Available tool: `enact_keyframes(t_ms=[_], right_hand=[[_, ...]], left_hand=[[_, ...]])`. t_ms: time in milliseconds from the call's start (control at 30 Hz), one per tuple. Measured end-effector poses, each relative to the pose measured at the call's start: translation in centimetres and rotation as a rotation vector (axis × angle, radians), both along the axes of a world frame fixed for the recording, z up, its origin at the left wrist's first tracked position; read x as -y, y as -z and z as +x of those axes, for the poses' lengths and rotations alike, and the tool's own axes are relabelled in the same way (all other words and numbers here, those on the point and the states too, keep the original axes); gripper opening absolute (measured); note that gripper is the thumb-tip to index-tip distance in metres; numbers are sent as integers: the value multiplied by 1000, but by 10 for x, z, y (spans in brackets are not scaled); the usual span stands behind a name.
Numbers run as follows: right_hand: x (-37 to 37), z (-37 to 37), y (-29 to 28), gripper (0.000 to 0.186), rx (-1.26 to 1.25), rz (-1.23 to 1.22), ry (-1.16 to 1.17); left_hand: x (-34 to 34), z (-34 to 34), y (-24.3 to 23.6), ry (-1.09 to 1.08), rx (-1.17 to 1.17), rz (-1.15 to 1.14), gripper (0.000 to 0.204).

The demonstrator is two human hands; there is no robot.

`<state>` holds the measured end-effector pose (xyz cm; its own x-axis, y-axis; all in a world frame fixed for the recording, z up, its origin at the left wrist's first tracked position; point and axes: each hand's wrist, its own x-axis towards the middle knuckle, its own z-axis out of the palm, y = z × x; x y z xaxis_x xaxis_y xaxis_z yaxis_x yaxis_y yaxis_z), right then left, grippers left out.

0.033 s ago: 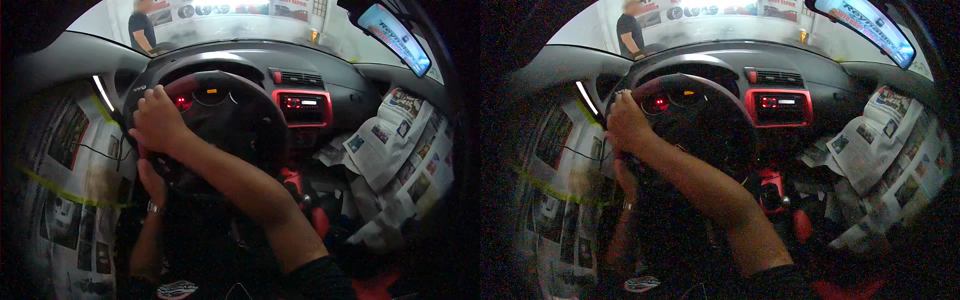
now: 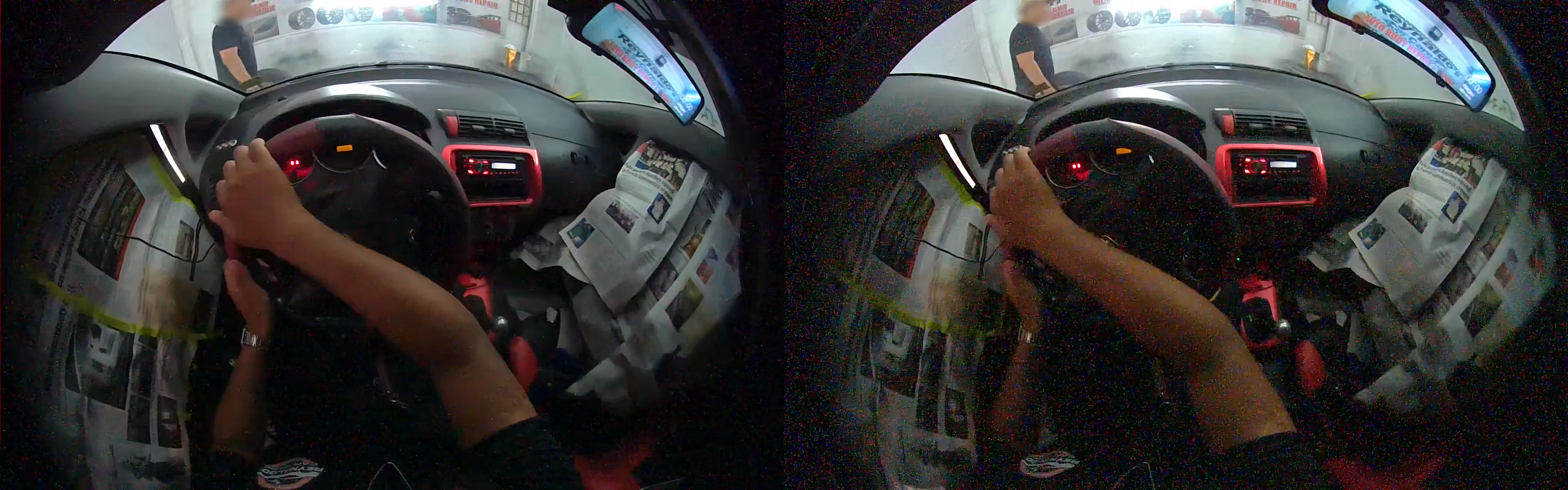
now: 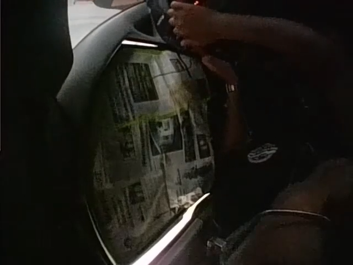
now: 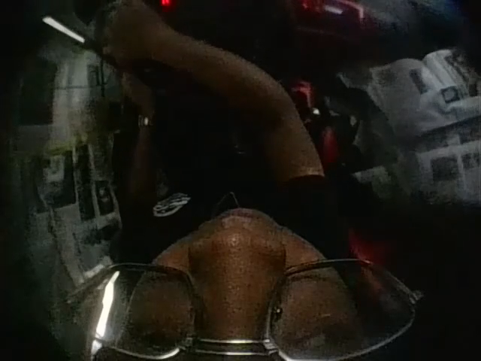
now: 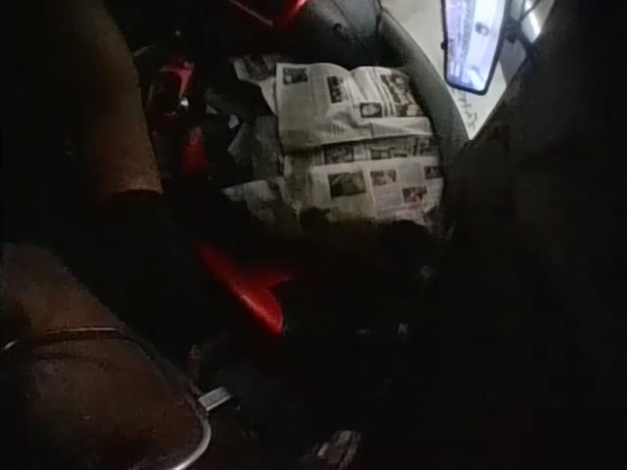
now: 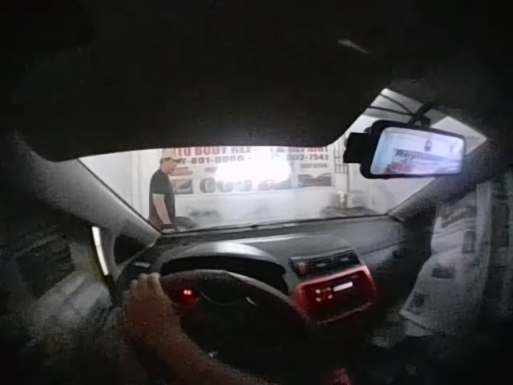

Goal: Testing the steering wheel, gear shifter, and dashboard controls inside a vehicle.

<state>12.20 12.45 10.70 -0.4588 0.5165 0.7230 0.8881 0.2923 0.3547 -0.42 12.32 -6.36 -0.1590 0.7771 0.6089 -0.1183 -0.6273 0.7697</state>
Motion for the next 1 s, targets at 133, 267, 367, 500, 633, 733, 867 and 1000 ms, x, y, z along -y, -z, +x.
enact_keyframes(t_ms=[133, 267, 367, 500, 633, 733, 867, 1000], right_hand=[[3, -1, 3, 49, -5, 71, 5], [4, -4, 0, 49, 12, -9, 32], [7, -5, 1, 48, 12, -45, 26], [11, -7, 2, 48, 25, -48, 22], [14, -5, 2, 49, 0, -114, -20], [16, 0, 1, 52, 18, -102, -48], [20, 12, -7, 54, -28, -59, -57], [24, 31, -18, 54, -134, 4, -48]], left_hand=[[8, 3, 1, 20, 121, -172, 44], [9, 7, -1, -34, 127, -223, 42], [10, 6, 7, -42, 104, -189, 40], [12, 3, 20, -49, 50, -157, 40], [9, 10, 26, -212, -3, -68, 43], [9, 12, 22, -142, 77, -96, 48], [21, 5, 23, -90, 20, -265, 54], [34, 3, 46, -323, -256, -348, 61]])
